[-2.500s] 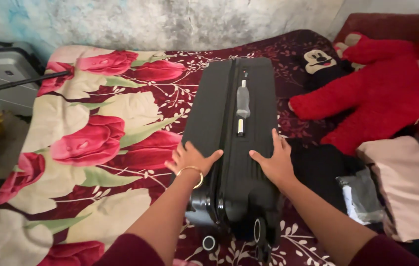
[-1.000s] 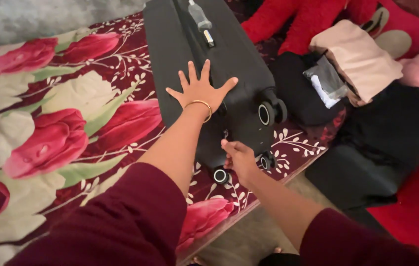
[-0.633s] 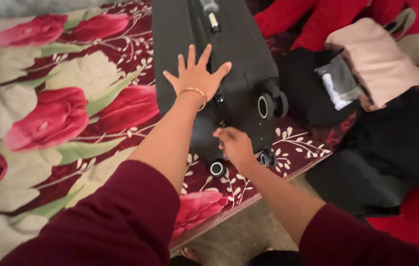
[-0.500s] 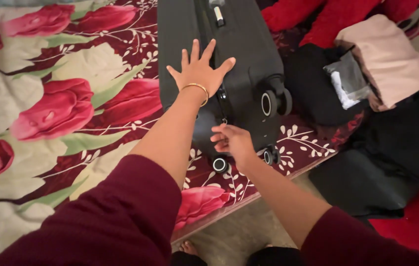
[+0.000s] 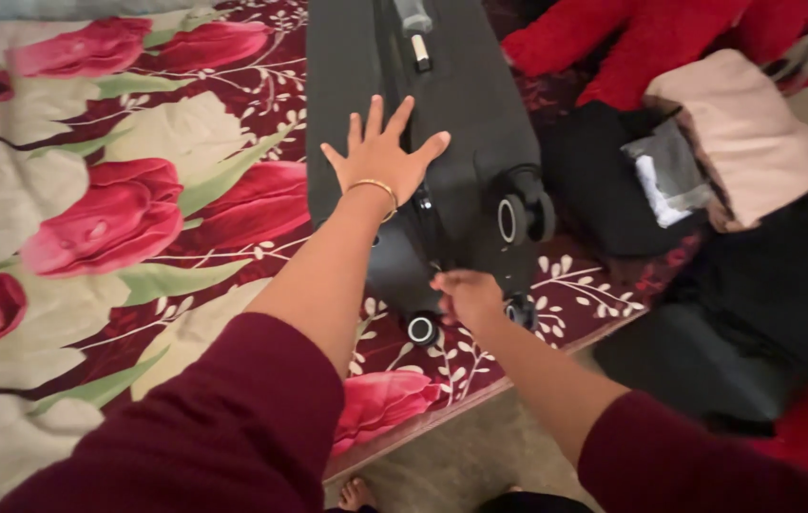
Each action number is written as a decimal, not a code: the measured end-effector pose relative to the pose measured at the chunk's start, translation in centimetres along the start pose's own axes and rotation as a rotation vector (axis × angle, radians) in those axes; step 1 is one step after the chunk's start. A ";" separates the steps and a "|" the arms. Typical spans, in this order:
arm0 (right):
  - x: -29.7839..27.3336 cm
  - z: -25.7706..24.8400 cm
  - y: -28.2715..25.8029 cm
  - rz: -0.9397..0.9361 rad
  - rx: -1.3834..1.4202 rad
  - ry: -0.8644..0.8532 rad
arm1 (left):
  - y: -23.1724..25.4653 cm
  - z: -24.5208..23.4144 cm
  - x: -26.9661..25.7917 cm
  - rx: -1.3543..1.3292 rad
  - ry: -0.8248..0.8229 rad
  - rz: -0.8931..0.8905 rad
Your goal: Open a black suitcase on a bed and inspect the interior compartments.
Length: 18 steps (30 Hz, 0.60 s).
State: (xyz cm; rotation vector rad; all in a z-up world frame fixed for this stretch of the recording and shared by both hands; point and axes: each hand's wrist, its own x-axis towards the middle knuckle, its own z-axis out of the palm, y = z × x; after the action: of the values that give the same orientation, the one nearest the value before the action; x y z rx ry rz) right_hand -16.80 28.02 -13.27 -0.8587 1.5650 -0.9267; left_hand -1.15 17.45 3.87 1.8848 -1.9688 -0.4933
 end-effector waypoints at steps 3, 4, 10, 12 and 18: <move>2.2 -0.7 3.4 0.068 -0.110 0.043 | -0.4 -0.3 -0.1 0.000 0.000 -0.017; 2.6 -0.8 3.9 0.067 -0.107 0.035 | -0.5 -0.3 0.0 0.006 0.004 -0.022; 5.8 -2.4 8.0 0.179 -0.279 0.091 | -1.1 0.1 0.3 -0.009 0.032 -0.010; 7.9 -3.1 10.5 0.229 -0.312 0.102 | -1.1 0.4 0.5 -0.021 0.053 0.013; 11.2 -4.2 14.6 0.349 -0.412 0.128 | -1.1 1.3 0.9 -0.031 0.127 0.049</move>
State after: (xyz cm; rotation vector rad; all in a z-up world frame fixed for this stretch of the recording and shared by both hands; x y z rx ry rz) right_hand -23.61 24.93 -30.60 -0.7806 1.9802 -0.4198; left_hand -0.89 16.55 2.23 1.7988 -1.9090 -0.3791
